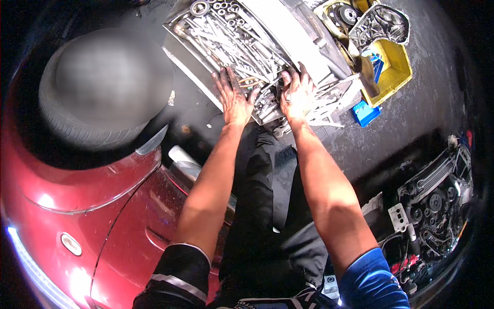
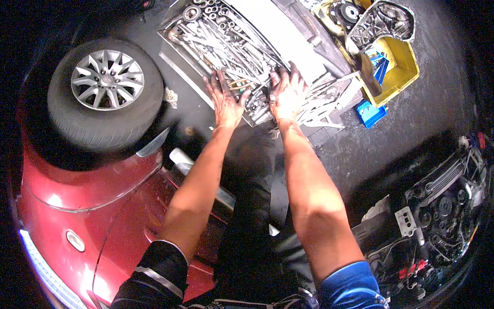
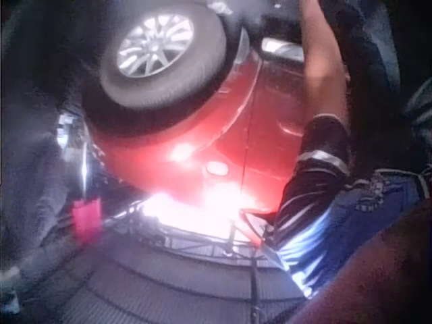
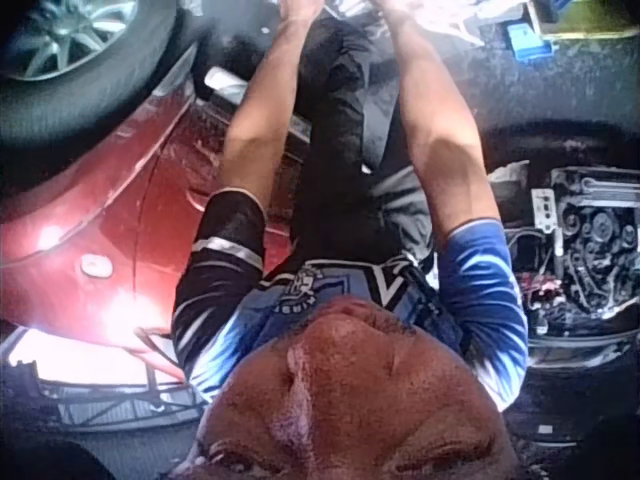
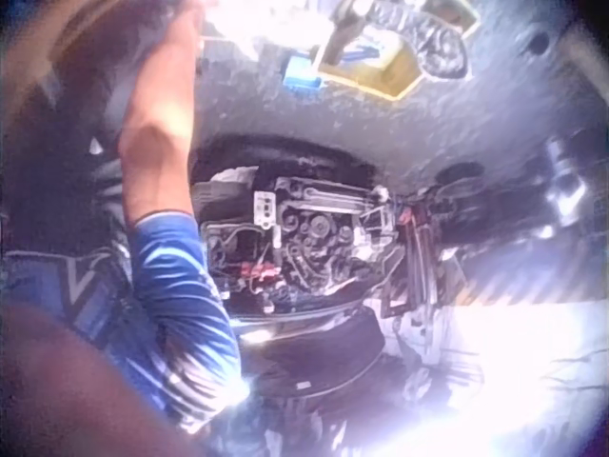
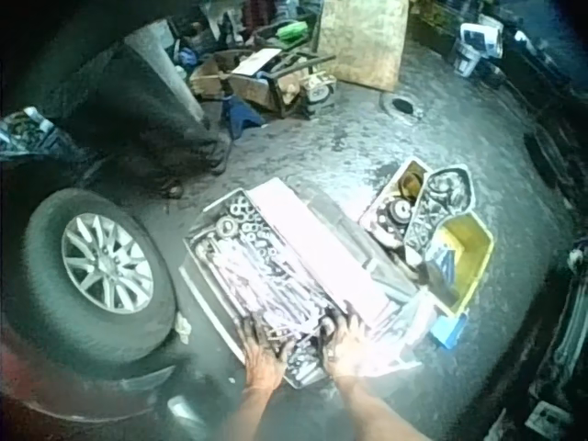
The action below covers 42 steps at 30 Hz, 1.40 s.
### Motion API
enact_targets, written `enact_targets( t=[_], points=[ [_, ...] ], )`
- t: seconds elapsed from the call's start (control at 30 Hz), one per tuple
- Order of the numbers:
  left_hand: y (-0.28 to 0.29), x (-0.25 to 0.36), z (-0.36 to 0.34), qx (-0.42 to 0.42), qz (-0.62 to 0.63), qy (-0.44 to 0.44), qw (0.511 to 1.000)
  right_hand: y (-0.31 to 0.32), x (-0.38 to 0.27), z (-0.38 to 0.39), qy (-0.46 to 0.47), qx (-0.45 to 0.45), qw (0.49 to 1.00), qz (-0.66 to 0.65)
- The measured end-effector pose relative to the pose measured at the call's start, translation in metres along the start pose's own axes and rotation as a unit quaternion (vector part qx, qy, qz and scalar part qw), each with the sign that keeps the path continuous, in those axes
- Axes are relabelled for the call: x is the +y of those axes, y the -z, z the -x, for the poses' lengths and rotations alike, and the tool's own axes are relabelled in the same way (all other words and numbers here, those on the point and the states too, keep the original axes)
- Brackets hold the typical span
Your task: The person works on a car engine by using their hands to reach into the engine compartment, moving cables and components aside, and then moves to a tray of tools to handle various wrenches and sockets.
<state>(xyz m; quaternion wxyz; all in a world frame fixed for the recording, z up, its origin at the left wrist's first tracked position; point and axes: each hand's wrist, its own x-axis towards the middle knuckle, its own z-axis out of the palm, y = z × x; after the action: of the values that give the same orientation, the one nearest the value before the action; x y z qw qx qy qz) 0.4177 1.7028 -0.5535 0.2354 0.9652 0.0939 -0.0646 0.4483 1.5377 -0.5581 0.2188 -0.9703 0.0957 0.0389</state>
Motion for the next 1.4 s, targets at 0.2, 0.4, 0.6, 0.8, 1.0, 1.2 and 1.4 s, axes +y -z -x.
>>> enact_targets(
  t=[0.2, 0.4, 0.6, 0.8, 1.0, 1.2, 1.4],
  points=[
    [0.030, 0.002, -0.049, -0.036, -0.111, -0.093, 0.989, 0.001, 0.001, -0.001, -0.015, -0.030, 0.999, -0.008],
    [0.070, -0.011, -0.129, 0.164, -0.090, -0.096, 0.978, 0.000, 0.000, 0.000, -0.012, -0.027, 1.000, -0.011],
    [0.040, -0.032, -0.097, 0.232, 0.167, 0.097, 0.953, -0.004, 0.006, 0.000, 0.000, 0.001, 1.000, 0.020],
    [-0.028, -0.012, -0.039, 0.216, 0.161, 0.293, 0.918, 0.000, -0.004, 0.002, 0.006, -0.013, 1.000, -0.001],
    [-0.031, -0.008, -0.042, 0.192, 0.142, 0.283, 0.929, 0.005, 0.000, 0.000, 0.035, 0.007, 0.999, 0.041],
    [-0.028, -0.008, -0.043, 0.201, 0.164, 0.306, 0.916, 0.000, -0.002, -0.001, 0.054, 0.013, 0.997, 0.054],
    [-0.022, -0.002, -0.043, 0.176, 0.168, 0.305, 0.921, 0.000, -0.001, 0.000, 0.041, -0.011, 0.998, 0.056]
  ],
)
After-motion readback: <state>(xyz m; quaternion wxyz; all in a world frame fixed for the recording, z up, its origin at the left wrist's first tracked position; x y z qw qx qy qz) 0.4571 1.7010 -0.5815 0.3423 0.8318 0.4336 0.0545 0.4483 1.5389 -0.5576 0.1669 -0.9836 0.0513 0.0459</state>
